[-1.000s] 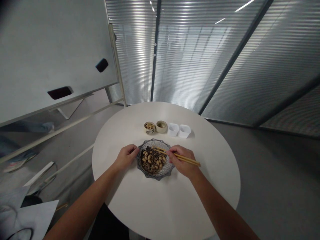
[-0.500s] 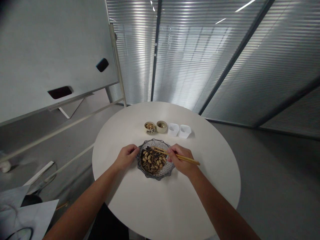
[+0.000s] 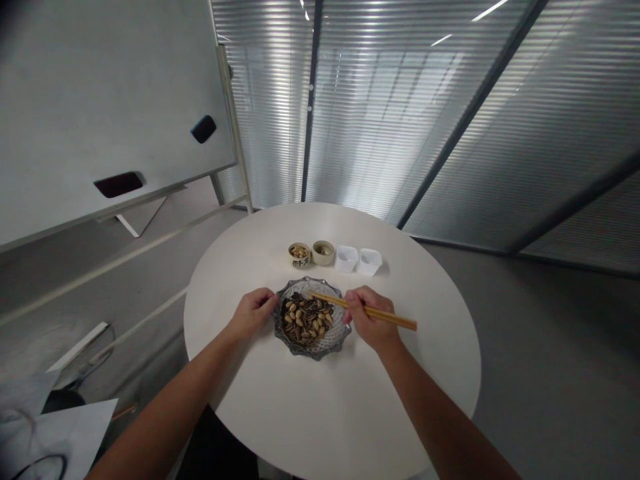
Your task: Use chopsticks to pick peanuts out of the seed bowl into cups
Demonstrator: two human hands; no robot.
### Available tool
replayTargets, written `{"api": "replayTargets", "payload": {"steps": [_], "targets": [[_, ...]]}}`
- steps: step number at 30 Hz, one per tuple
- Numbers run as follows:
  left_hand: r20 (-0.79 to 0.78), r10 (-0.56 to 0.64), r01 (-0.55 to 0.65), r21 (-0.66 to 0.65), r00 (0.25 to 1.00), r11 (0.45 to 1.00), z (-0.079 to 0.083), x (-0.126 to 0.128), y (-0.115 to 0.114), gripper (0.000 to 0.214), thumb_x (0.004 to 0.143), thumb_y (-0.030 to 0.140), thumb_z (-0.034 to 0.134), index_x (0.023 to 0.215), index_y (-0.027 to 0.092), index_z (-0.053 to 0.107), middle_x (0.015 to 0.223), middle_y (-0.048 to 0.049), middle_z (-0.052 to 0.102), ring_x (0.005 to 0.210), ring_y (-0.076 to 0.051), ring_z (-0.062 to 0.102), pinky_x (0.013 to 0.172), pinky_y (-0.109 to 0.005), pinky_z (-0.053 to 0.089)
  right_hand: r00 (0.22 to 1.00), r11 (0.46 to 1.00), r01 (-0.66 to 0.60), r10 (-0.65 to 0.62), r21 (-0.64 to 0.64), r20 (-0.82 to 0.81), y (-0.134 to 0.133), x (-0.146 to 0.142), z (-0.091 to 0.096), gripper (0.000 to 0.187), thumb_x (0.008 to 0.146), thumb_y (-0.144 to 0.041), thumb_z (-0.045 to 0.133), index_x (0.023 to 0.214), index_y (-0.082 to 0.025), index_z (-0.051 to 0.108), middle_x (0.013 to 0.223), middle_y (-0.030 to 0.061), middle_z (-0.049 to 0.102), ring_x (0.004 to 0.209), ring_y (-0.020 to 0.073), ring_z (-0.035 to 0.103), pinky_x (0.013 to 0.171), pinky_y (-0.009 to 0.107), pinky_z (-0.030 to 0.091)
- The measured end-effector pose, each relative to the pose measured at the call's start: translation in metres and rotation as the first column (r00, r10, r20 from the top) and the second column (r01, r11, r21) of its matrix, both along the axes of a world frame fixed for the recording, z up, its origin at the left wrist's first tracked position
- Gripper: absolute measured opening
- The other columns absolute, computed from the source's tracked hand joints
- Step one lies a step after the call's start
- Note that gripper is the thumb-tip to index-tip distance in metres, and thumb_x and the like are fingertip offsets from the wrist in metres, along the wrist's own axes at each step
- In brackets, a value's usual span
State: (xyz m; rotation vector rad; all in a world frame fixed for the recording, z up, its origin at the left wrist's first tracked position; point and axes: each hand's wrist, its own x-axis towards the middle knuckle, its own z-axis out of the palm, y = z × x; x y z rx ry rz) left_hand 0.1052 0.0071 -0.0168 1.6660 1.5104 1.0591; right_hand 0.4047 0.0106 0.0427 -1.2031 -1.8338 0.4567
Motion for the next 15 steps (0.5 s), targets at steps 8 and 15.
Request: {"api": "replayTargets", "payload": {"steps": [8,15], "targets": [[-0.007,0.001,-0.001,0.006,1.000,1.000,-0.001,0.000,0.001,0.032,0.091,0.043,0.053,0.075,0.018,0.065,0.066,0.0013,0.057,0.064,-0.013,0.051,0.059,-0.023,0.038,0.992,0.979,-0.044,0.019,-0.199,-0.123,-0.001,0.011,0.007,0.034,0.096,-0.053,0.061,0.082,-0.022,0.064,0.062,0.0027,0.073,0.056,0.0190,0.071,0.058,0.029,0.057],[-0.016,-0.007,0.007,0.011,1.000,1.000,0.004,0.000,-0.001,0.033,0.091,0.044,0.052,0.075,0.018,0.066,0.068,0.0003,0.059,0.066,-0.014,0.052,0.060,-0.024,0.039,0.987,0.946,-0.081,0.032,-0.314,-0.158,-0.002,0.013,0.000,0.037,0.094,-0.057,0.061,0.079,-0.023,0.063,0.059,0.0026,0.072,0.052,0.0189,0.068,0.055,0.030,0.057]]}}
